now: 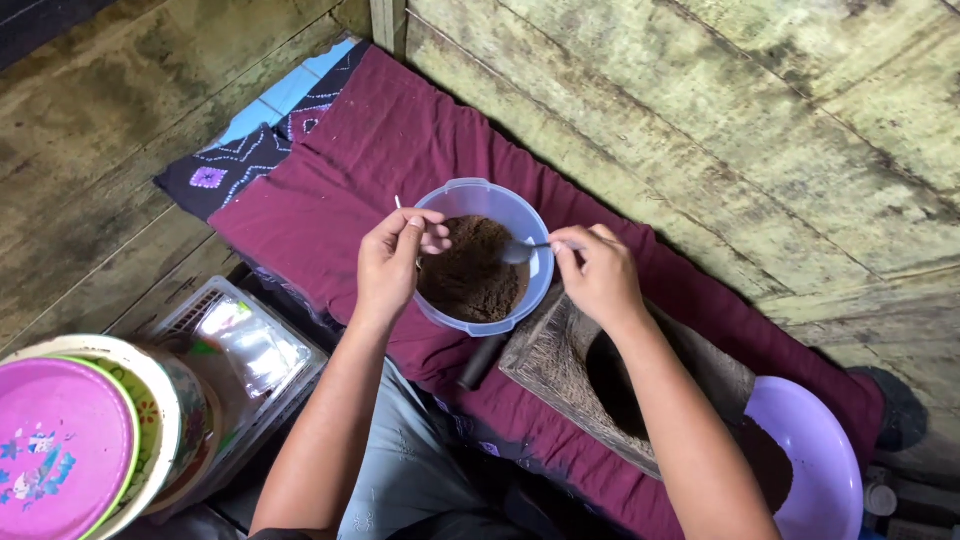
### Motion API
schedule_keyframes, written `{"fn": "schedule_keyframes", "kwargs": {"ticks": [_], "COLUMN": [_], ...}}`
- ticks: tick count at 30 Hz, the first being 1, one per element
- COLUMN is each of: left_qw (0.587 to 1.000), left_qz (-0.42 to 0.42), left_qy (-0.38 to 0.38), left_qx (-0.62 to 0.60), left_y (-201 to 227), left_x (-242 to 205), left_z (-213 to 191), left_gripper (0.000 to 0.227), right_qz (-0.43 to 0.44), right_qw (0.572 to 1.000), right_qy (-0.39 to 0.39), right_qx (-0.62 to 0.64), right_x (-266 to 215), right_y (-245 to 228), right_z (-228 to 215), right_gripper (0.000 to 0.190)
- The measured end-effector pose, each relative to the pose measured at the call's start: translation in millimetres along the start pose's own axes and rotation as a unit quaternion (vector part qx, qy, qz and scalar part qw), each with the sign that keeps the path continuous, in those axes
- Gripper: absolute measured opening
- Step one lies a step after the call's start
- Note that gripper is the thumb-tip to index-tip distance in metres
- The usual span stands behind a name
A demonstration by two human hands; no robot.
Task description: Transferring brown powder from a plastic bucket into a central hole of a stone block using a white plastic spoon.
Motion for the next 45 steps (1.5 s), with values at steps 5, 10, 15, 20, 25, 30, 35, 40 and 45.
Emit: {"fn": "schedule_keyframes", "kwargs": {"ticks": [5,10,15,20,25,30,35,40,45], "left_qw": [1.000,0.999,0.998,1.000,0.999,0.971,0.909,0.874,0.879], "left_qz": [0.010,0.027,0.032,0.017,-0.005,-0.073,-0.138,-0.143,-0.133], "left_qy": [0.010,0.009,0.001,-0.017,-0.032,0.001,0.057,0.090,0.040], "left_qx": [0.018,0.040,0.055,0.005,-0.035,-0.226,-0.389,-0.456,-0.456], "left_y": [-5.0,-2.0,3.6,-1.4,9.6,-10.7,-45.5,-50.4,-52.7], "left_x": [-2.7,-3.8,-5.5,-1.9,-3.4,-4.6,-12.9,-17.3,-15.9], "left_z": [0.4,4.8,6.2,4.7,16.0,36.1,62.9,80.9,110.1], "left_gripper": [0.027,0.026,0.026,0.028,0.040,0.058,0.065,0.071,0.072], "right_qz": [0.015,0.064,0.103,0.149,0.154,0.187,0.188,0.183,0.165], "right_qw": [0.998,0.993,0.987,0.979,0.971,0.960,0.955,0.950,0.935], "right_qy": [-0.050,-0.072,-0.048,-0.018,-0.014,0.016,0.016,0.034,0.088], "right_qx": [0.032,0.064,0.117,0.141,0.182,0.206,0.231,0.249,0.301], "right_x": [-1.4,-3.9,-1.5,6.3,16.5,24.0,27.8,18.4,-8.1], "right_y": [0.5,-10.8,-2.3,-1.9,2.1,-15.8,-24.9,-18.8,0.2], "right_z": [28.5,44.3,40.9,21.3,5.9,-27.8,-21.1,-20.5,-41.3], "right_gripper": [0.010,0.009,0.011,0.012,0.016,0.018,0.019,0.019,0.018]}}
Point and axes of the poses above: each hand's wrist, its own x-axis towards the middle knuckle, its own z-axis out of the palm, y = z × x, the point moved 8 cm from there along x, towards the middle knuckle, and after that the axes turned 12 degrees about -y, right-handed, at the moved point
